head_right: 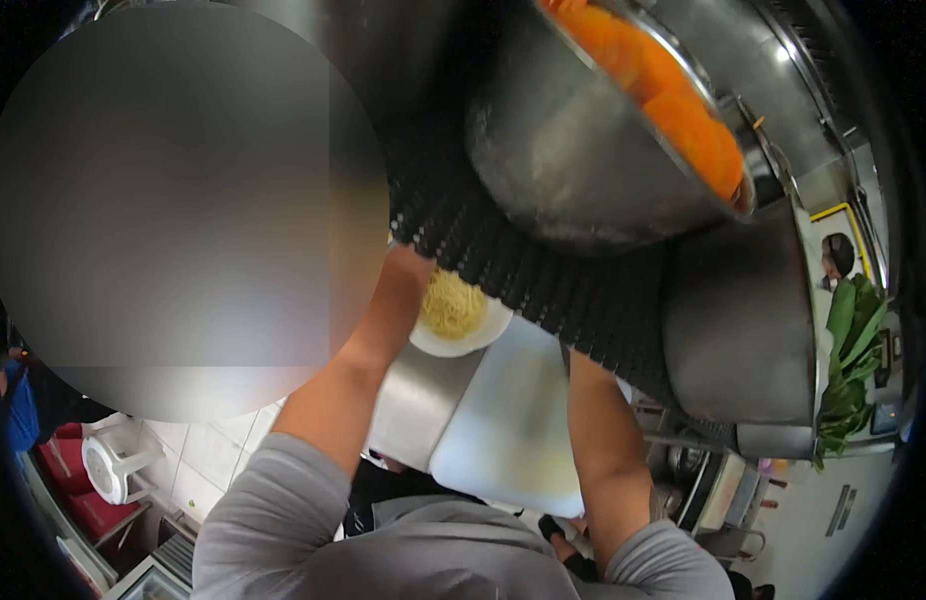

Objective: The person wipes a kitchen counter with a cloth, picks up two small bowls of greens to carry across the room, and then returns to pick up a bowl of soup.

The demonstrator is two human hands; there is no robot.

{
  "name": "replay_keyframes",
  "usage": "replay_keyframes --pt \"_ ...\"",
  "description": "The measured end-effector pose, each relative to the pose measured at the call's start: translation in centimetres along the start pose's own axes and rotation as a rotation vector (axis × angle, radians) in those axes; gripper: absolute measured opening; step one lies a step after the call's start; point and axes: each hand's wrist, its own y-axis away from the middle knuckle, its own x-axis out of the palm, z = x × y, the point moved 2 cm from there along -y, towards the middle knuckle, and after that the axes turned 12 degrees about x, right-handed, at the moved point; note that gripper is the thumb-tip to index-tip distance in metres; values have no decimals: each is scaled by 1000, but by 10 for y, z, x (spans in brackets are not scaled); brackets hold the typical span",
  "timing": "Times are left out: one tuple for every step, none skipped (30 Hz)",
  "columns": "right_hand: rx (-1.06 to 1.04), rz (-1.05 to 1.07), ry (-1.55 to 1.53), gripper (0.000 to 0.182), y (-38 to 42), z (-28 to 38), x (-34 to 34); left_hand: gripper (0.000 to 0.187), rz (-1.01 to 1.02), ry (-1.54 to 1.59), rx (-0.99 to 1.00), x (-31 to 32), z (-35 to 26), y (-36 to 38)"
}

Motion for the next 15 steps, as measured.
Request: replay_keyframes --pt "-6 9 -18 32 1 1 -7 36 -2 21 -6 10 -7 -10" --pt "-13 19 -33 32 2 1 -14 36 -7 42 -14 12 -5 -16" --pt "-25 27 -47 31 4 2 -21 35 -14 67 -18 17 -6 -22" --pt "-36 33 -59 31 3 1 -30 35 -20 96 -25 20 -4 -33" --pt "-46 37 -68 31 9 2 -34 35 -26 127 -33 23 -4 -42" --pt "-55 40 -70 31 14 1 -39 34 -32 162 -46 27 -3 -49" --pt "-55 40 -64 31 20 -1 -42 34 -35 200 -71 32 -2 -50" --pt "-58 35 -51 31 42 3 -43 34 -32 240 -93 36 -4 -50" --pt "-79 6 -157 30 84 13 -34 34 -31 280 -109 41 -4 -56" --pt "-95 -22 -264 30 116 19 -31 33 -25 317 -128 46 -2 -62" --pt "-96 -20 -257 30 126 19 -43 33 -23 349 -147 50 -4 -61" --pt "-71 -21 -151 29 136 21 -58 33 -20 378 -166 53 -1 -58" --pt "-39 -21 -45 29 142 22 -72 32 -15 403 -188 60 -5 -63" --pt "-25 -12 -37 29 149 27 -79 32 -10 424 -220 64 -5 -56" --pt "-23 -1 -41 28 160 31 -91 32 4 445 -262 68 -6 -54"
